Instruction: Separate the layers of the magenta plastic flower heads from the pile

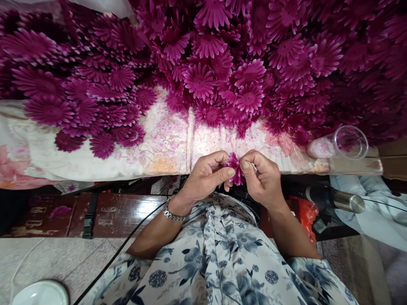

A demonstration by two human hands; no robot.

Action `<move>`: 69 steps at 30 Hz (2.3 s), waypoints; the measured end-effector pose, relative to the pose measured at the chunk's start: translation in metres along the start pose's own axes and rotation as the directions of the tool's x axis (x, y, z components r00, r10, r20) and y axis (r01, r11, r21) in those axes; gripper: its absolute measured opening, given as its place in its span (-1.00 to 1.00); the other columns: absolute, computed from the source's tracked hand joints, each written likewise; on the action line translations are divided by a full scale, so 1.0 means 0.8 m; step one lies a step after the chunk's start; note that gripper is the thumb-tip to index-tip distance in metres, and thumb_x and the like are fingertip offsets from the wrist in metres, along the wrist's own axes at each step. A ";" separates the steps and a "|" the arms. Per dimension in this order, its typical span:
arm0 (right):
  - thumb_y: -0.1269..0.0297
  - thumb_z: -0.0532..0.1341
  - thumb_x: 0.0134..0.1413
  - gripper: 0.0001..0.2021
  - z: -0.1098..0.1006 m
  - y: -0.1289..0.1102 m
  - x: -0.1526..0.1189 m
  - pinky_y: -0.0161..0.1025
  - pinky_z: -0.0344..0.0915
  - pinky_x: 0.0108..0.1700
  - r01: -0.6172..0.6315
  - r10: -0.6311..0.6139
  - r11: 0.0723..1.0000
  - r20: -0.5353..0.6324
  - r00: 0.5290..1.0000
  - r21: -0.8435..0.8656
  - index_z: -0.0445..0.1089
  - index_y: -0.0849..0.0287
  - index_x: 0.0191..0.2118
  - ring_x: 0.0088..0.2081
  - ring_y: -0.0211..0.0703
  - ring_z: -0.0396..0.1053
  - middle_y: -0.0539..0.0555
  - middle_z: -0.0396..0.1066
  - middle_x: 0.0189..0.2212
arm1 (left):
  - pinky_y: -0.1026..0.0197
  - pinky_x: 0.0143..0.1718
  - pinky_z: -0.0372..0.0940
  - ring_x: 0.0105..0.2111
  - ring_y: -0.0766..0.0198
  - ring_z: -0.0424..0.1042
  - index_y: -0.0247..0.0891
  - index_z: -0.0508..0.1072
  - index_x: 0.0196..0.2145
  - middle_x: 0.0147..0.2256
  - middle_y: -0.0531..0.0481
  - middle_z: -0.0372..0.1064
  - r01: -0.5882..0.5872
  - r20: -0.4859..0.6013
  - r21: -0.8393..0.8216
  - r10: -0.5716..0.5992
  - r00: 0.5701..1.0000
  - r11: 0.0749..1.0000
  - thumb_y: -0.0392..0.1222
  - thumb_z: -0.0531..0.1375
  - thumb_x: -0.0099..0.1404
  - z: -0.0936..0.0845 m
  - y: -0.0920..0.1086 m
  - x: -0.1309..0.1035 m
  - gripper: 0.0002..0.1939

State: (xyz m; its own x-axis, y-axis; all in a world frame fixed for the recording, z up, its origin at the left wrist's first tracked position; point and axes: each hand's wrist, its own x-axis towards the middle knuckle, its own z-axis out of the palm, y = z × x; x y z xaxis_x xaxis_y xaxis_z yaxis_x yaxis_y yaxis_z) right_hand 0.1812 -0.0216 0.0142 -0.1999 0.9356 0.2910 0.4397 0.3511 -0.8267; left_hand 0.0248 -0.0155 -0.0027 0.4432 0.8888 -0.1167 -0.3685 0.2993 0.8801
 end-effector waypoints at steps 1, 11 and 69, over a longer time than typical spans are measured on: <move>0.35 0.07 0.20 -0.83 0.000 0.000 -0.001 -0.36 0.10 -0.46 -0.068 0.066 0.996 0.022 0.998 0.058 0.23 0.17 -0.43 -0.53 -0.38 0.15 -0.08 0.20 -0.56 | 0.33 -0.61 0.24 -0.64 0.42 0.30 -0.31 0.33 -0.46 -0.58 0.09 0.31 0.012 0.010 -0.011 -0.012 1.000 1.000 -0.09 0.28 0.15 -0.002 0.000 -0.001 -0.75; 0.24 0.06 0.23 -0.77 -0.005 0.010 0.001 -0.38 -0.01 -0.53 -0.164 0.189 0.959 -0.089 0.978 0.232 0.20 0.17 -0.44 -0.58 -0.43 0.04 -0.12 0.10 -0.60 | 0.34 -0.61 0.27 -0.63 0.40 0.35 -0.33 0.37 -0.46 -0.56 0.05 0.35 0.007 0.062 -0.055 -0.004 0.998 0.998 -0.13 0.25 0.18 -0.002 0.004 -0.001 -0.79; 0.22 0.15 0.15 -0.83 -0.039 0.040 0.012 -0.32 0.09 -0.45 -0.170 0.110 0.982 -0.485 0.868 -0.081 0.31 0.16 -0.41 -0.52 -0.34 0.15 -0.07 0.21 -0.55 | 0.28 -0.54 0.06 -0.57 0.39 0.17 -0.26 0.40 -0.58 -0.56 0.09 0.23 -0.128 -0.287 0.226 0.191 0.939 0.966 -0.36 0.22 0.08 0.003 0.019 0.005 -0.88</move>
State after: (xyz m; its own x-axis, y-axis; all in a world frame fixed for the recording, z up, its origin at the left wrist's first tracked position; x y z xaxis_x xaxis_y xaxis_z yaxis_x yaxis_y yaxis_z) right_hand 0.2205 0.0002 0.0052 0.2998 0.8685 0.3949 0.5370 0.1885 -0.8222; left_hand 0.0230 -0.0085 0.0115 0.1109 0.9911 -0.0731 -0.2283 0.0970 0.9687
